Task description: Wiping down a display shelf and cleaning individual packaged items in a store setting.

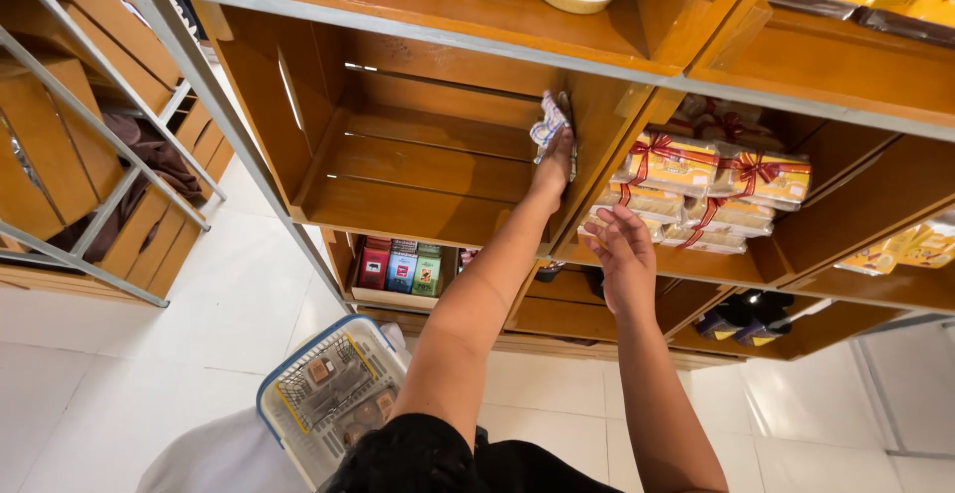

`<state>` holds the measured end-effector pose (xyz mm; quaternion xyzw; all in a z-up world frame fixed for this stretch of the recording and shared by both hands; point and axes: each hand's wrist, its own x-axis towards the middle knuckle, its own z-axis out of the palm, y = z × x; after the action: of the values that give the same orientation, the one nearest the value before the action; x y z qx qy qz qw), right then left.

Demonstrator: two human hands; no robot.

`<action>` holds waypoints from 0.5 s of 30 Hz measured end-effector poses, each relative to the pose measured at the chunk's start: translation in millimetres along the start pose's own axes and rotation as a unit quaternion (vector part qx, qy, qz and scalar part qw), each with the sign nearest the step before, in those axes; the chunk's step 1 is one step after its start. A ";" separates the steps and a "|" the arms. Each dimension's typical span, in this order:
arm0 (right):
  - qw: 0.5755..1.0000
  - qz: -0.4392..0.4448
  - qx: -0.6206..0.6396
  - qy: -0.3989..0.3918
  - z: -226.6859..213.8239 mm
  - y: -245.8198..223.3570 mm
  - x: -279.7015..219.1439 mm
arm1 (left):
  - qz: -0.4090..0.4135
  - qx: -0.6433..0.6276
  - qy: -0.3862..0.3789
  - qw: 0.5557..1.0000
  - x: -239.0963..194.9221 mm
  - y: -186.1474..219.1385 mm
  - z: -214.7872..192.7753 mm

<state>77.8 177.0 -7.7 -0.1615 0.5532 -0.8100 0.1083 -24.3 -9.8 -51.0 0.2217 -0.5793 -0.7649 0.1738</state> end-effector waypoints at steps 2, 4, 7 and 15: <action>1.000 0.005 -0.003 -0.012 -1.7 0.0 2.7 | 0.029 -0.047 0.022 0.998 6.1 19.2 11.6; 1.000 0.014 -0.007 -0.022 -2.8 -2.4 2.6 | 0.054 -0.095 0.045 0.993 4.4 45.5 18.7; 0.999 0.013 -0.007 -0.035 -2.4 -11.3 3.4 | 0.150 -0.026 0.042 0.987 8.9 75.5 20.3; 0.998 0.019 -0.008 -0.057 -6.8 -15.9 -5.2 | -0.008 0.087 0.060 0.994 25.1 -52.5 -13.9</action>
<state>80.0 190.5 4.0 -0.1976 0.5558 -0.7927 0.1535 -38.4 -20.1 -108.2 0.2857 -0.6303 -0.6984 0.1823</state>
